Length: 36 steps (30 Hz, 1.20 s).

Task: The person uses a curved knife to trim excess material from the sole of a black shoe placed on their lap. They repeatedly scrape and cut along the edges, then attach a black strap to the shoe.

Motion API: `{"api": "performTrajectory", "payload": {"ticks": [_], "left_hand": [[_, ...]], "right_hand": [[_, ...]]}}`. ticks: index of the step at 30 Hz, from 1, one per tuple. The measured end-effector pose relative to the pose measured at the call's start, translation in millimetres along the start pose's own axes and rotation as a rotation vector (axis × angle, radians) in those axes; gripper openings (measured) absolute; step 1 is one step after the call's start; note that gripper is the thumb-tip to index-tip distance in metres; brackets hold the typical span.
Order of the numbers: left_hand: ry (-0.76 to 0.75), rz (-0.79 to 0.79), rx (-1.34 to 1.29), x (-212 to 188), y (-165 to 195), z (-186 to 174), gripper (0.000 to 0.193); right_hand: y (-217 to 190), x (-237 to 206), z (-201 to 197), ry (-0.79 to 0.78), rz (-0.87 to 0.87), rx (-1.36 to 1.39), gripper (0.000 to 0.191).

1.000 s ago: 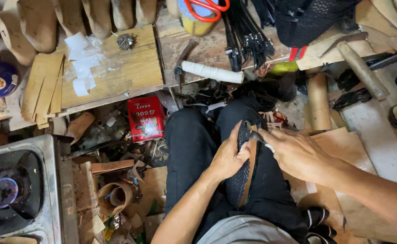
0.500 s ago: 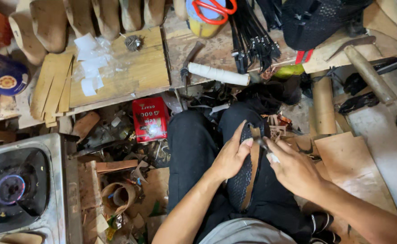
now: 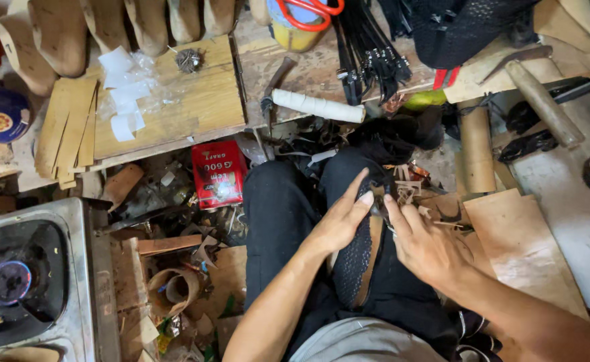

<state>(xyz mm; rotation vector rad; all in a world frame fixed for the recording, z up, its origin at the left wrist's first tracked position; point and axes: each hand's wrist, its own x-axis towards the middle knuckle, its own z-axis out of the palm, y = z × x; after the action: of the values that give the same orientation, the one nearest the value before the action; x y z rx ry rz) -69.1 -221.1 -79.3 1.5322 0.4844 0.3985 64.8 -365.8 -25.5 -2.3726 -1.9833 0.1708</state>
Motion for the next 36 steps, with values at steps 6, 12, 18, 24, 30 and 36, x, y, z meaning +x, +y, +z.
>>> {"api": "performTrajectory", "payload": {"ticks": [6,12,18,24,30,36], "left_hand": [[0.074,0.002,0.214,-4.4,-0.8,5.7,0.065],[0.103,0.046,0.376,3.1,5.4,23.5,0.069],[-0.165,0.156,-0.212,8.1,6.3,-1.8,0.057],[0.054,-0.113,0.213,3.0,8.9,11.6,0.055],[0.15,0.025,0.328,3.5,10.8,27.4,0.056],[0.103,-0.022,0.279,3.1,6.7,23.7,0.057]], "right_hand": [[15.0,3.1,-14.1,-0.12,0.143,0.426,0.072],[35.8,10.9,-44.8,-0.224,0.056,0.268,0.071],[5.0,-3.0,-2.6,0.078,0.042,0.036,0.067],[-10.2,-3.3,15.7,0.21,0.14,0.309,0.069],[17.9,1.9,-31.1,0.031,0.049,0.409,0.062],[4.3,0.6,-24.4,-0.078,0.191,0.172,0.067]]}}
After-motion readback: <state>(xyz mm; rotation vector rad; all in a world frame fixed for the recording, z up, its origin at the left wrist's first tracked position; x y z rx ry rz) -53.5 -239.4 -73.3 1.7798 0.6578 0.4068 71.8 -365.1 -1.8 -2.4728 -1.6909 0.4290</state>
